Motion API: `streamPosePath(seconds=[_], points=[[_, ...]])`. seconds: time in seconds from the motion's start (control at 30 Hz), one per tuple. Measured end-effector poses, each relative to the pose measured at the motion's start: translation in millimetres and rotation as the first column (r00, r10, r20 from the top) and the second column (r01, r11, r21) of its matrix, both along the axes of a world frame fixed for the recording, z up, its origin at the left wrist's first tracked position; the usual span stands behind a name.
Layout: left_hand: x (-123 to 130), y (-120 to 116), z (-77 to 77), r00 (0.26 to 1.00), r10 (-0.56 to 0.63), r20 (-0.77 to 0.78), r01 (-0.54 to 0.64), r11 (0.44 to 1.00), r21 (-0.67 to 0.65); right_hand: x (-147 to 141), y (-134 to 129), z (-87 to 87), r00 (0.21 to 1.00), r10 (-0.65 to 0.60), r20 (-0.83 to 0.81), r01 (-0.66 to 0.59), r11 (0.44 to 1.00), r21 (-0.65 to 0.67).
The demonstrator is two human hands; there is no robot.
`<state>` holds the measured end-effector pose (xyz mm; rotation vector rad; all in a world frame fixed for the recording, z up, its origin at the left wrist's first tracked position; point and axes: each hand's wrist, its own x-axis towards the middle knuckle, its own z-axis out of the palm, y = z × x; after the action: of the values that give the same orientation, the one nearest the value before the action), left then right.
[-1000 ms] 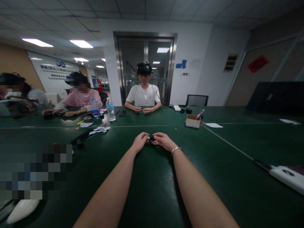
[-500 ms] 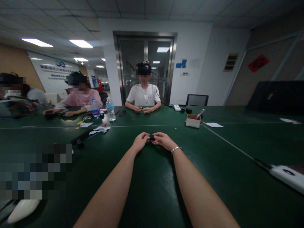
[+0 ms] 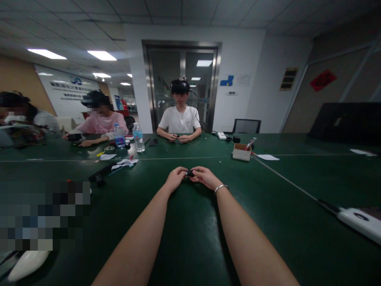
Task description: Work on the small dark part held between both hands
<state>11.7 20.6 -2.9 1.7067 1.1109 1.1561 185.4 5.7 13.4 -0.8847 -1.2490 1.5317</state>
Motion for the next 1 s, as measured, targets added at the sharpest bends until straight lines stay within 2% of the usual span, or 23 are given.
streamPosePath(seconds=[0.17, 0.47, 0.7, 0.87, 1.0], points=[[-1.0, 2.1, -2.5, 0.998, 0.007, -0.058, -0.005, 1.000, 0.030, -0.8, -1.1, 1.3, 1.000, -0.001, 0.007, 0.001, 1.000, -0.006], [-1.6, 0.0, -1.9, 0.999, 0.024, -0.031, -0.022, 0.998, 0.065, -0.8, 0.9, -0.2, 0.999, -0.011, 0.031, 0.011, 1.000, -0.011], [-0.4, -2.6, -0.9, 1.000, 0.007, 0.010, -0.007, 1.000, 0.019, 0.3, 2.8, -3.5, 1.000, -0.013, 0.017, 0.013, 1.000, 0.003], [-0.3, -2.2, -1.4, 0.999, 0.044, 0.008, -0.044, 0.999, -0.013, 0.1, 2.2, -2.7, 1.000, -0.008, 0.012, 0.008, 1.000, 0.005], [-0.9, -0.4, -2.5, 0.999, 0.046, 0.001, -0.046, 0.999, 0.025, -0.2, 2.7, -2.7, 1.000, -0.002, 0.007, 0.002, 1.000, -0.002]])
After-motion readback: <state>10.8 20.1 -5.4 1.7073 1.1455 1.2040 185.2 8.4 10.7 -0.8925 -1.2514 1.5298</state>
